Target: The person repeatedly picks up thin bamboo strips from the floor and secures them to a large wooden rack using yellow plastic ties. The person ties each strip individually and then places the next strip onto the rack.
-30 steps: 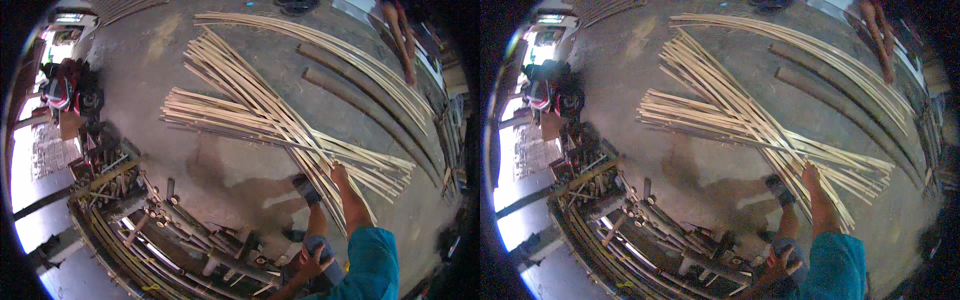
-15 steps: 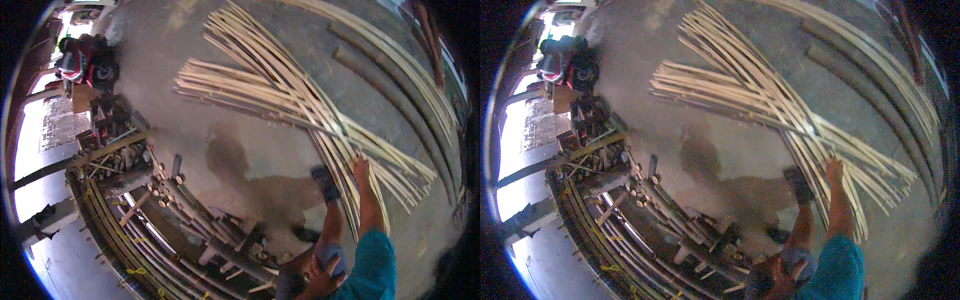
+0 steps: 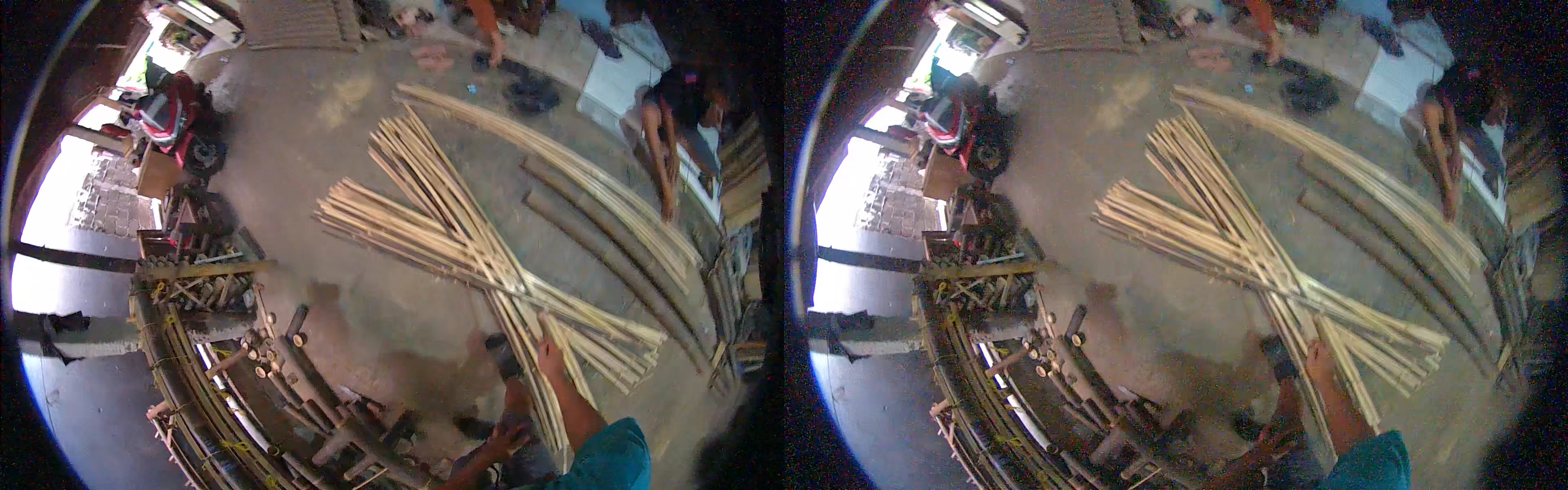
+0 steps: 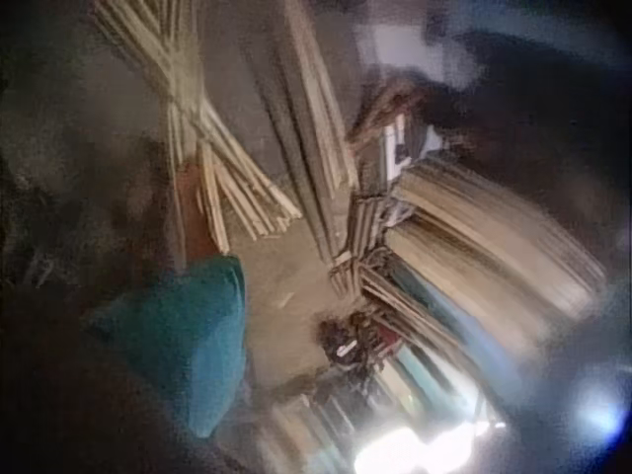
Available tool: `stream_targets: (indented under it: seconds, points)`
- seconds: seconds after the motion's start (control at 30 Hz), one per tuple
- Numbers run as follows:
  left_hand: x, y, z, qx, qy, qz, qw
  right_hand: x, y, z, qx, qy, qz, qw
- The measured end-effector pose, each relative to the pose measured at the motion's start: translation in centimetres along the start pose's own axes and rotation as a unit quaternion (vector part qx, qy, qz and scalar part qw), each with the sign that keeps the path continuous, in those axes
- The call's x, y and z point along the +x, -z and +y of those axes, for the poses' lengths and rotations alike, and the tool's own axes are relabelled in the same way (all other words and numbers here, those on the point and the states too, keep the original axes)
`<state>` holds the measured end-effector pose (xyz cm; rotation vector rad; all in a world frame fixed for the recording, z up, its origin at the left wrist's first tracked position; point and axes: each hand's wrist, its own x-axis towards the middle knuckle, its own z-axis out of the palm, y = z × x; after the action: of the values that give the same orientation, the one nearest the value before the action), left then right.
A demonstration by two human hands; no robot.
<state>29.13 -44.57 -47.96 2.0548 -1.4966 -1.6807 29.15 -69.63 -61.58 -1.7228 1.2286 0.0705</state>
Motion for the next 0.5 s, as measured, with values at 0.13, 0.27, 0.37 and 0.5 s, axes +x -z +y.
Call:
stream_targets:
  seconds: [0.13,0.27,0.37,0.5]
  points:
    - [-3.6,0.5,-3.6,-0.121,0.063,0.100,0.986,-4.7,4.8,-12.0,0.239,-0.099,-0.249,0.933]
    - [-8.4,1.8,-6.6,-0.209,0.142,0.268,0.929,-7.7,7.0,-26.7,0.215,0.070,-0.237,0.945]
    - [-15.1,7.3,-6.4,-0.332,0.236,0.324,0.854,-7.4,5.6,-36.4,0.165,0.284,-0.138,0.934]
    - [-26.0,13.3,-0.9,-0.441,0.263,0.468,0.719,-2.7,-0.3,-46.6,0.067,0.386,-0.004,0.920]
